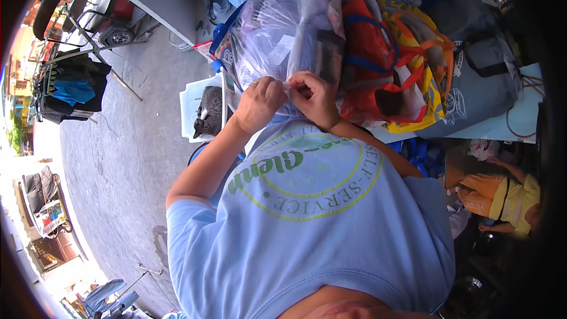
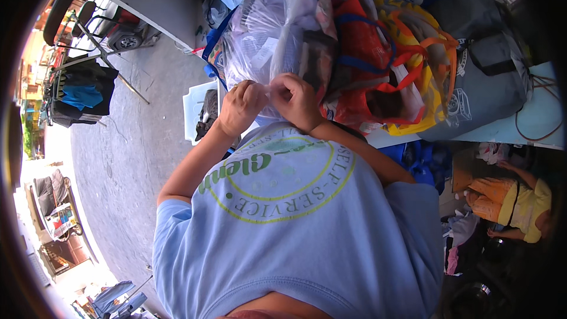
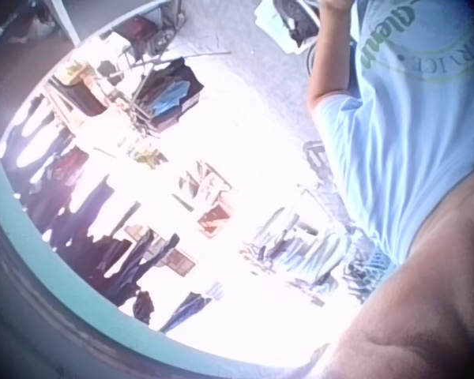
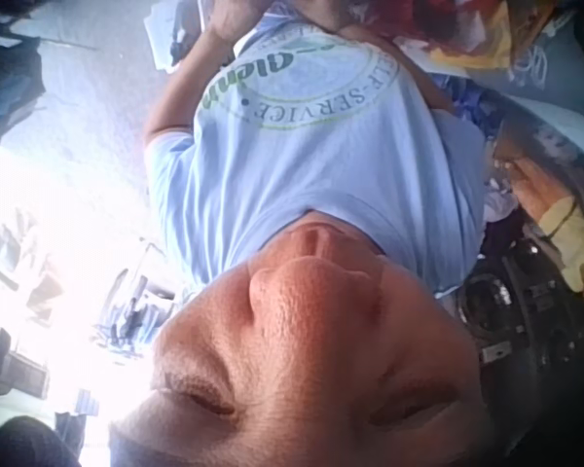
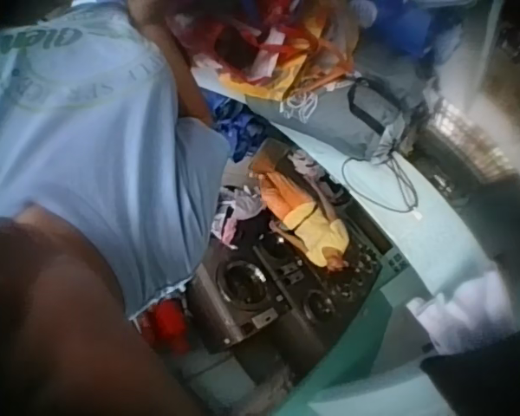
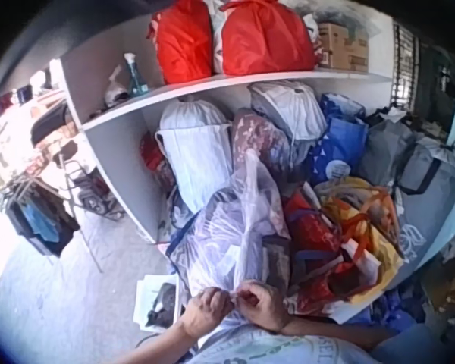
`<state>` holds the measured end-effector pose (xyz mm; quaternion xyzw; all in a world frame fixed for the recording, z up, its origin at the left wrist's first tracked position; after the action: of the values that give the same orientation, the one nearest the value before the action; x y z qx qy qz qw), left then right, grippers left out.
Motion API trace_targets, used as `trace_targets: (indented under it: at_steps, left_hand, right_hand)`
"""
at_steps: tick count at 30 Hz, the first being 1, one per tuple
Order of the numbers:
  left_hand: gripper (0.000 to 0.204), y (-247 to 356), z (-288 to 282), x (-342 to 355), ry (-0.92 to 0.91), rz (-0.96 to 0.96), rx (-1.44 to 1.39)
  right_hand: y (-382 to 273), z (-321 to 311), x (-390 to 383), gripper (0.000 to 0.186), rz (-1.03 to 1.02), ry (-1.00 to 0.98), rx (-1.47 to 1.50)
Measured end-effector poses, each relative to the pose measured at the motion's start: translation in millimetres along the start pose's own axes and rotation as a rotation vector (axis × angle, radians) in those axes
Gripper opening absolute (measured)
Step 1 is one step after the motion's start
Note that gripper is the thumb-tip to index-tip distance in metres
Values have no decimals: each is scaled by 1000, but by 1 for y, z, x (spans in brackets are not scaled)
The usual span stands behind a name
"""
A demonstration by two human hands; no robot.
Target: Tying a knot in a large plastic bag containing folded laundry.
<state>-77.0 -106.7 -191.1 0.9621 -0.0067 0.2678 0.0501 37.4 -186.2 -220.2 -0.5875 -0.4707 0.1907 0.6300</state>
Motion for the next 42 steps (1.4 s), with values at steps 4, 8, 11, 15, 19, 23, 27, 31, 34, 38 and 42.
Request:
trace_targets:
  at_steps: [4,8,11,15,19,23,27,31,34,38,42]
  left_hand:
    - [22,0,-5,1,58,-90,-66]
    - [26,4,-12,1,110,-71,-89]
    - [30,7,-17,-2,181,-82,-176]
    - [41,-2,-19,-3,207,-413,-488]
    - [38,-8,-11,-5,127,-401,-539]
    - [24,-10,-7,-6,164,-407,-524]
    - [11,-10,-3,-11,238,-527,-645]
    - [25,-22,-19,-2,408,-531,-668]
    - [21,-29,-33,11,212,-671,-711]
    - [15,-37,-29,4,134,-767,-893]
    - [22,-24,-3,-9,-93,-817,-958]
  right_hand:
    - [5,-4,-3,9,28,21,-35]
    - [10,0,-3,9,84,38,75]
    - [18,-1,-2,11,158,40,137]
    - [18,1,0,10,252,-8,289]
    - [-3,5,6,11,256,-92,297]
    - [-28,-2,14,12,-58,-143,-117]
    - [-47,-9,22,15,-45,-166,-104]
    - [-39,-2,16,20,-316,-276,-322]
    - [-24,-4,13,21,-197,-246,-290]
    - [-19,-7,13,20,10,-210,-72]
    - [-17,-8,12,20,93,-160,-15]
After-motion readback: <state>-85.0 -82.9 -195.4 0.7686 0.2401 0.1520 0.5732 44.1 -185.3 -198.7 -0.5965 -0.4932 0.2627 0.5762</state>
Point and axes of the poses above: each hand's wrist, its own x-axis towards the middle knuckle, its own z-axis out of the palm, y = z × x, the point moved 6 cm from there along x, towards the middle knuckle, and after that the axes turned 2 degrees about -y, right-handed, at the moved point
